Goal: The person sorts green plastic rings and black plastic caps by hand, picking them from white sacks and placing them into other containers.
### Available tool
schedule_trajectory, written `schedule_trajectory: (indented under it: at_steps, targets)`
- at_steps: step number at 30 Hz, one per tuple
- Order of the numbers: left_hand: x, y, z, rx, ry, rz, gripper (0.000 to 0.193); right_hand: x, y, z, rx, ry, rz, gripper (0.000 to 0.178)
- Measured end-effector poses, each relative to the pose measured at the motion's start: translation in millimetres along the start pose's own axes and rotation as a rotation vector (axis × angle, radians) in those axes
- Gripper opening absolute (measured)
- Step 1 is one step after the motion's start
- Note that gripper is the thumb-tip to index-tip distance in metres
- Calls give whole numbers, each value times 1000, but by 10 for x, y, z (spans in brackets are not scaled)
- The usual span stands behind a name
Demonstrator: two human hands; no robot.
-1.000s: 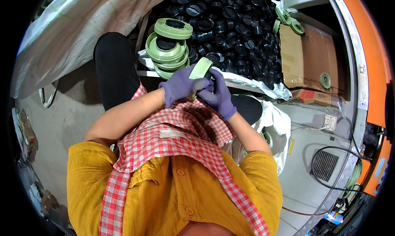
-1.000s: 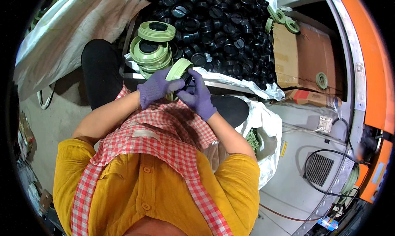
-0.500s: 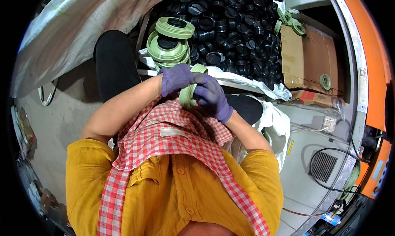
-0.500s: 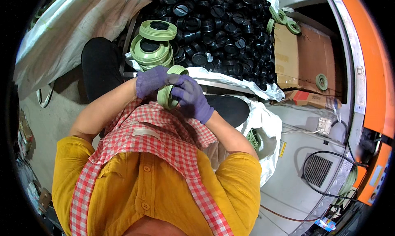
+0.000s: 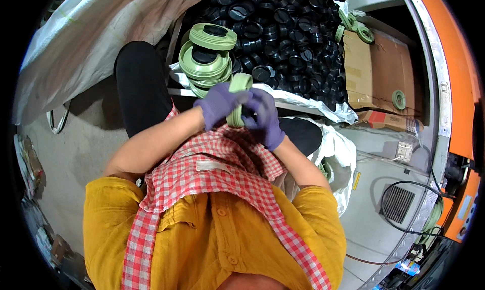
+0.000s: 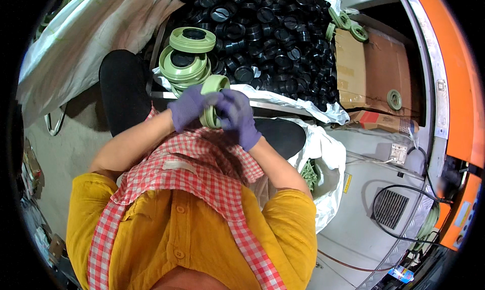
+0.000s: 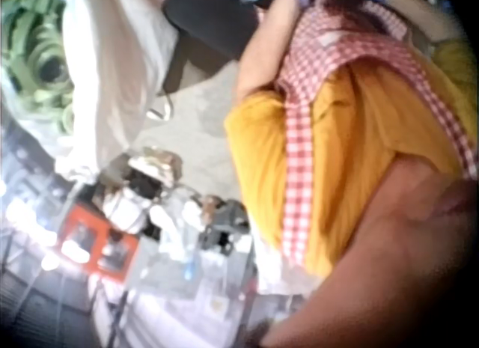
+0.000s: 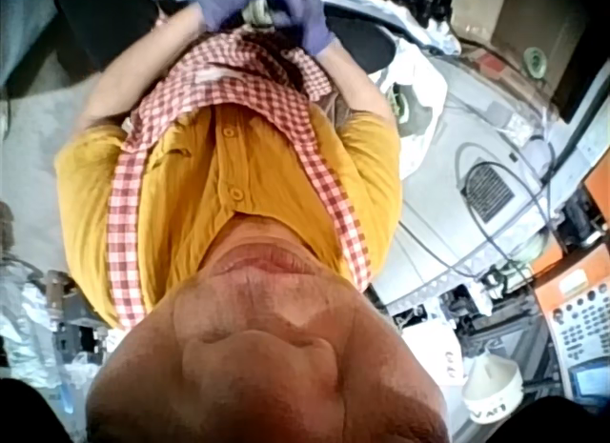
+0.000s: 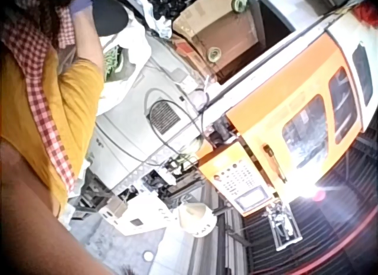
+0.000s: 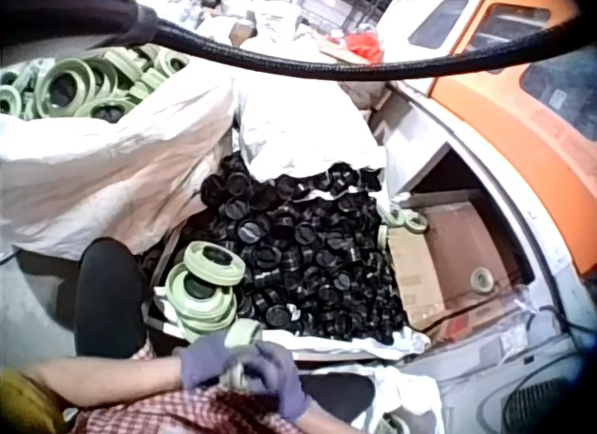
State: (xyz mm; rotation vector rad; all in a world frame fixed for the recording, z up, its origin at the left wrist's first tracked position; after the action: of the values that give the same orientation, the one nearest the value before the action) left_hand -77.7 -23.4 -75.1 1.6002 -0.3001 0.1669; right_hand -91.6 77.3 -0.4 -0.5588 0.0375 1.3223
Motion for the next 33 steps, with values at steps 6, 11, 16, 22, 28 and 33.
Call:
schedule_trajectory:
  at_steps: [6, 11, 16, 22, 28, 33]
  targets:
    - [79, 65, -149, 34, -93, -77, 50, 348, 560, -453, -1028, -150, -687, 65]
    - [135, 159, -86, 112, 26, -117, 55, 470, 585, -574, -1409, -60, -1084, 71]
    - [129, 195, -70, -5, 78, -201, 56, 551, 690, -662, -1132, -244, -967, 81]
    - [113, 198, -66, 50, 68, -156, 51, 388, 678, -532, -879, -211, -748, 75]
    - [135, 263, 24, 8, 96, -206, 46, 300, 687, -352, -698, -148, -839, 50]
    - [139, 249, -115, 144, 26, -160, 52, 343, 659, -793, -1546, -204, -784, 48]
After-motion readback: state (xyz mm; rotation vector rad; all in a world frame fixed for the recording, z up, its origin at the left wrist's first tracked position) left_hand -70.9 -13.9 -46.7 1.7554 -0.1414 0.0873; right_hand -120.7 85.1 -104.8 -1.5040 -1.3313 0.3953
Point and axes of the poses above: each hand's wrist, its own x-axis away from the middle knuckle, its own z-axis out of the back of the hand, y = z × x, the point moved 9 cm from there along -x, towards the middle knuckle, and after that the axes turned 8 degrees about -y, right-handed, at the moved point
